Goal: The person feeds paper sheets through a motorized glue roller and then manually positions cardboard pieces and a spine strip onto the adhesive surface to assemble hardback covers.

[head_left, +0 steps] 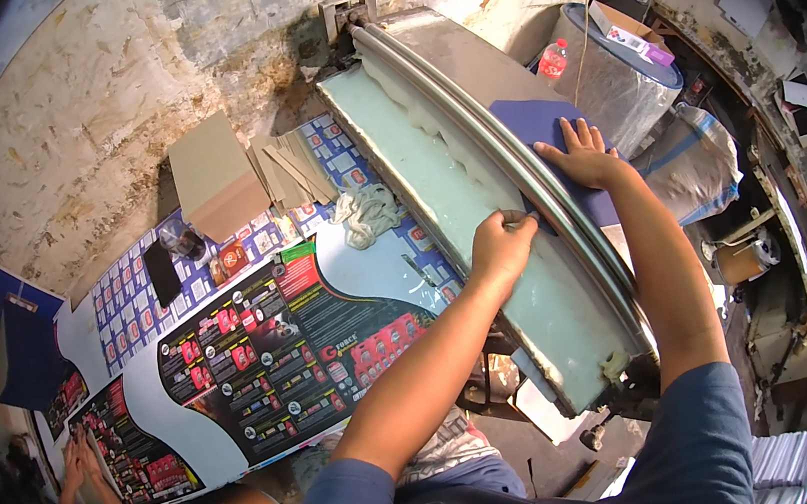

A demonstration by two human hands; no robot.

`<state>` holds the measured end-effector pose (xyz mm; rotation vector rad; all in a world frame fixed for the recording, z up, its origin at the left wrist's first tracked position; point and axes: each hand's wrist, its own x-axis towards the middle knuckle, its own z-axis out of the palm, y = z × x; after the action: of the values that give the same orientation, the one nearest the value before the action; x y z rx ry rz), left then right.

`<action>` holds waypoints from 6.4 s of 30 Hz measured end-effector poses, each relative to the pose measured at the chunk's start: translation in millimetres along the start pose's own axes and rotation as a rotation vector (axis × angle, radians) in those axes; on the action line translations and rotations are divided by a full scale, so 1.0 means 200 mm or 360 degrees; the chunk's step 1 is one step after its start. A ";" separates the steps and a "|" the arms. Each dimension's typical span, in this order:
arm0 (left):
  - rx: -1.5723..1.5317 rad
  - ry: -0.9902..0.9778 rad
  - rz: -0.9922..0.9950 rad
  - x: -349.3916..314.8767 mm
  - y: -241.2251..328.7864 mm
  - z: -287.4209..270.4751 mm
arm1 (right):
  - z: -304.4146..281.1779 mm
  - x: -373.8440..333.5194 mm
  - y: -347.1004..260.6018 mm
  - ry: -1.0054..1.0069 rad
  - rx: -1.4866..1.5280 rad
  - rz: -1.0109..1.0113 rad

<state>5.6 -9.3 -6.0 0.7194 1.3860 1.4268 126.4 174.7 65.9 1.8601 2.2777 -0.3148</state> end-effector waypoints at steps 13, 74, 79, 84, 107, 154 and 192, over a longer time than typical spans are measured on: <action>0.1282 0.0277 0.1546 0.00 -0.04 -0.12 | 0.00 -0.04 0.00 -0.0071 0.0035 -0.0005; 0.1509 0.1550 0.0533 -0.93 -0.45 -2.18 | 0.78 -0.38 -1.77 0.1061 0.0599 -0.1745; 0.1643 0.1631 0.0664 -1.08 -0.33 -2.13 | 0.66 -0.09 -2.19 0.1327 0.0093 -0.1897; 0.1633 0.1859 0.0607 -1.34 -0.38 -2.10 | 0.56 -0.09 -2.17 0.0935 0.0061 -0.1968; -0.0142 0.0812 0.0210 -1.26 -0.29 -1.88 | 1.08 -1.36 -1.43 -0.0769 0.1870 -0.1083; 0.1881 0.0071 -0.0045 -1.34 -0.34 -2.29 | 1.25 -1.27 -1.44 -0.0479 0.0727 -0.1131; 0.2083 0.0145 -0.0024 -1.33 -0.28 -2.31 | 1.23 -1.31 -1.57 -0.0288 0.0221 -0.1279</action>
<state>-308.7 -435.9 -83.5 1.4190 2.3426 0.3582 -127.6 -200.3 -84.7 0.8133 2.8026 -0.7211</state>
